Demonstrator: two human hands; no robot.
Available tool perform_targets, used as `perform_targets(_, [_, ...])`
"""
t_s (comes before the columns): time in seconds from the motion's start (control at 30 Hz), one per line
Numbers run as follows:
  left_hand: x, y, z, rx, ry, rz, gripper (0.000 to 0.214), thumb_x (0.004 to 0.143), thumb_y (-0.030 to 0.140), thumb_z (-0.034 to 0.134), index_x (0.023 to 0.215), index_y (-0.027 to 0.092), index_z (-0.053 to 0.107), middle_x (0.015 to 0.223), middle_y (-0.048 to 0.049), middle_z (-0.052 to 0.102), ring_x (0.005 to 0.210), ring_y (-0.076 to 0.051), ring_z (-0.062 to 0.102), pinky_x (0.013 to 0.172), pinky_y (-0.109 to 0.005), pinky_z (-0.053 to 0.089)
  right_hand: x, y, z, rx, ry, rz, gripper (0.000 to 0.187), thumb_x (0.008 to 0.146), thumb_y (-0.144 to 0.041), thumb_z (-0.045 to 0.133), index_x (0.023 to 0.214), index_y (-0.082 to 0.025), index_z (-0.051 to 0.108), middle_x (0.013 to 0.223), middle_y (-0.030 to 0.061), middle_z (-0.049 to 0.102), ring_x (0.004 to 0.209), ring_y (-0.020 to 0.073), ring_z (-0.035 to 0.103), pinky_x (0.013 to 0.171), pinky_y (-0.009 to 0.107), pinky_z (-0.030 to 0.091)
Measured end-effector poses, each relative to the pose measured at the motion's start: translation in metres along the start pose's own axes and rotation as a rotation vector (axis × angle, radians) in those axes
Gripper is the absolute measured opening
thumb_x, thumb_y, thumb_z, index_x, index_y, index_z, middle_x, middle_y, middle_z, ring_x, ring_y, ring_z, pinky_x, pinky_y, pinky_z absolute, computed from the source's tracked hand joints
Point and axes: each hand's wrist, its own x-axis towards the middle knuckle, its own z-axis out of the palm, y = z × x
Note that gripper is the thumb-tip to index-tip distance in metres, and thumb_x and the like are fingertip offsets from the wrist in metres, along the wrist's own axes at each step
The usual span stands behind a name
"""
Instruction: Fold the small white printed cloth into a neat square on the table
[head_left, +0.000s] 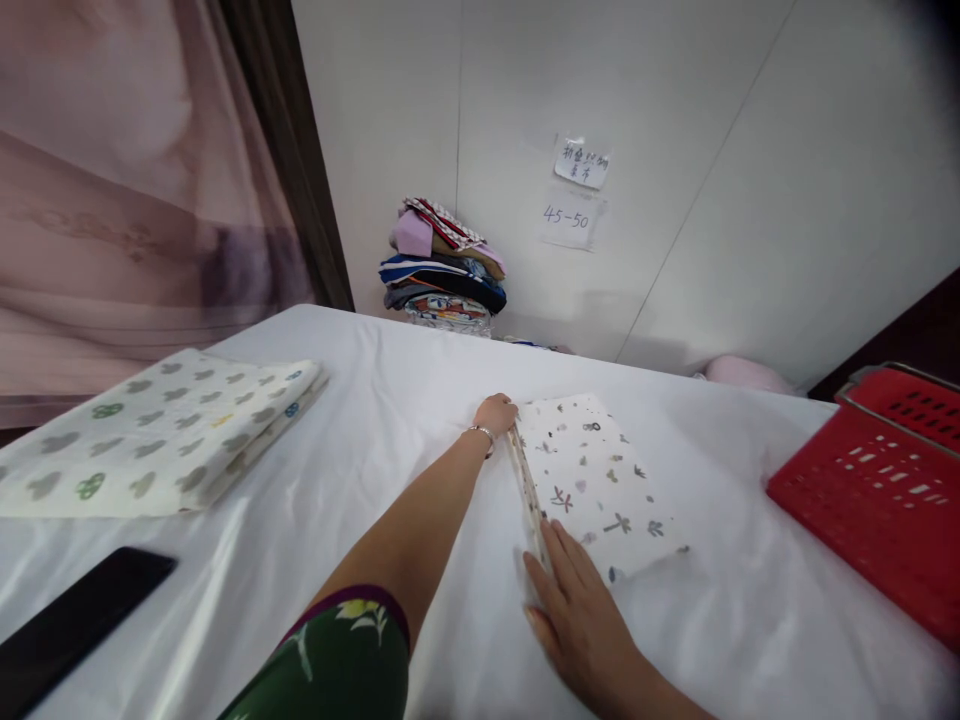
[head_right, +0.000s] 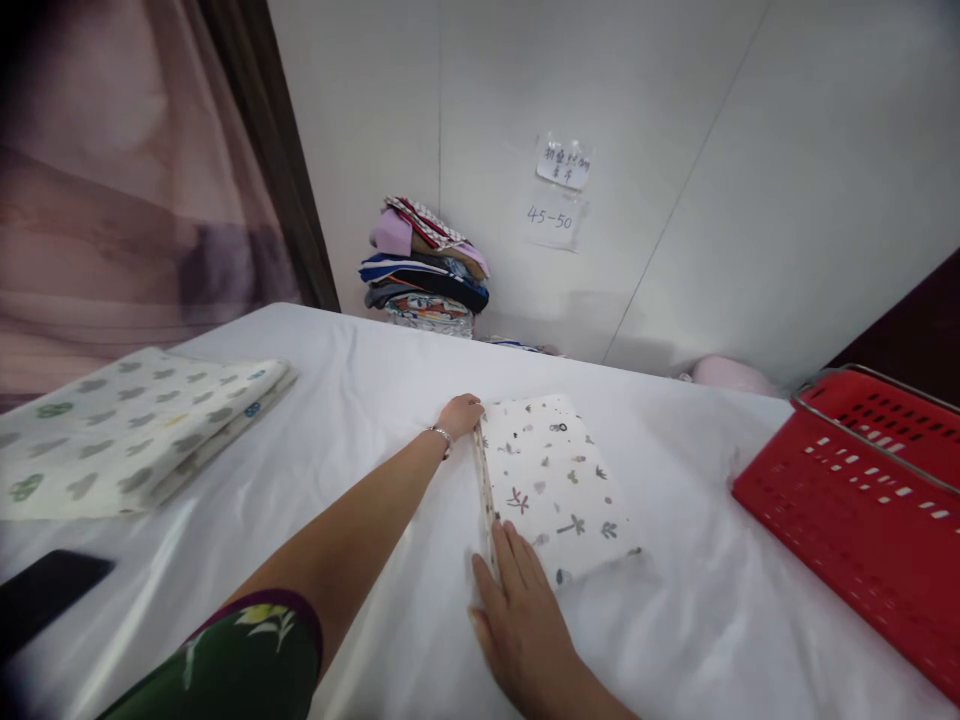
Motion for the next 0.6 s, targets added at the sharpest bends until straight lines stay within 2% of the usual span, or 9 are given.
perform_targets(0.1, [-0.001, 0.005, -0.007, 0.054, -0.033, 0.016, 0.023, 0.074, 0.02, 0.048, 0.092, 0.018, 0.062, 0.09, -0.0086, 0.067, 0.083, -0.017, 0.061, 0.065, -0.023, 0.042, -0.001, 0.006, 0.001, -0.019, 0.044, -0.033, 0.046, 0.079, -0.005, 0.045, 0.124, -0.015, 0.047, 0.142, 0.015, 0.029, 0.131, 0.0303, 0.023, 0.098, 0.047, 0.039])
perform_targets(0.17, [-0.007, 0.004, -0.014, 0.091, -0.048, 0.017, 0.02, 0.073, 0.02, 0.049, 0.088, 0.017, 0.062, 0.089, -0.0097, 0.067, 0.084, -0.018, 0.061, 0.065, -0.024, 0.042, -0.01, 0.02, -0.004, -0.026, 0.055, -0.091, 0.051, 0.08, -0.002, 0.042, 0.13, -0.015, 0.042, 0.14, 0.015, 0.033, 0.131, 0.0278, 0.025, 0.098, 0.045, 0.04])
perform_targets(0.23, [-0.022, -0.003, -0.02, 0.123, -0.063, 0.016, 0.017, 0.072, 0.021, 0.05, 0.084, 0.017, 0.062, 0.087, -0.0095, 0.067, 0.083, -0.019, 0.061, 0.065, -0.025, 0.042, -0.029, 0.044, -0.014, -0.025, 0.01, -0.154, 0.054, 0.083, -0.004, 0.041, 0.135, -0.016, 0.034, 0.139, 0.0132, 0.035, 0.131, 0.025, 0.027, 0.099, 0.042, 0.039])
perform_targets(0.33, [-0.059, -0.019, -0.025, 0.151, -0.093, 0.025, 0.015, 0.072, 0.025, 0.051, 0.079, 0.018, 0.062, 0.082, -0.0062, 0.067, 0.078, -0.017, 0.06, 0.062, -0.024, 0.042, -0.071, 0.092, -0.033, -0.014, -0.042, -0.204, 0.057, 0.086, -0.009, 0.038, 0.14, -0.022, 0.024, 0.136, 0.0059, 0.042, 0.127, 0.0195, 0.035, 0.101, 0.038, 0.038])
perform_targets(0.4, [-0.088, -0.029, -0.023, 0.154, -0.118, 0.045, 0.013, 0.071, 0.028, 0.053, 0.076, 0.02, 0.062, 0.079, -0.0027, 0.066, 0.075, -0.016, 0.06, 0.059, -0.022, 0.041, -0.096, 0.119, -0.043, -0.049, -0.033, -0.093, 0.057, 0.087, -0.011, 0.035, 0.14, -0.025, 0.023, 0.136, 0.0047, 0.042, 0.123, 0.0184, 0.041, 0.099, 0.038, 0.04])
perform_targets(0.47, [-0.111, -0.036, -0.019, 0.156, -0.115, 0.074, 0.013, 0.071, 0.028, 0.053, 0.076, 0.021, 0.062, 0.079, -0.0004, 0.066, 0.075, -0.015, 0.059, 0.059, -0.022, 0.04, -0.109, 0.132, -0.05, -0.074, -0.017, 0.017, 0.057, 0.086, -0.011, 0.035, 0.14, -0.024, 0.023, 0.136, 0.0056, 0.043, 0.122, 0.0198, 0.043, 0.098, 0.04, 0.04])
perform_targets(0.6, [-0.13, -0.038, -0.014, 0.131, -0.073, 0.069, 0.015, 0.073, 0.028, 0.052, 0.081, 0.021, 0.062, 0.08, 0.0001, 0.065, 0.076, -0.015, 0.059, 0.061, -0.022, 0.041, -0.102, 0.122, -0.056, -0.093, -0.018, 0.085, 0.056, 0.085, -0.016, 0.04, 0.139, -0.022, 0.027, 0.132, 0.007, 0.047, 0.12, 0.022, 0.044, 0.098, 0.043, 0.038])
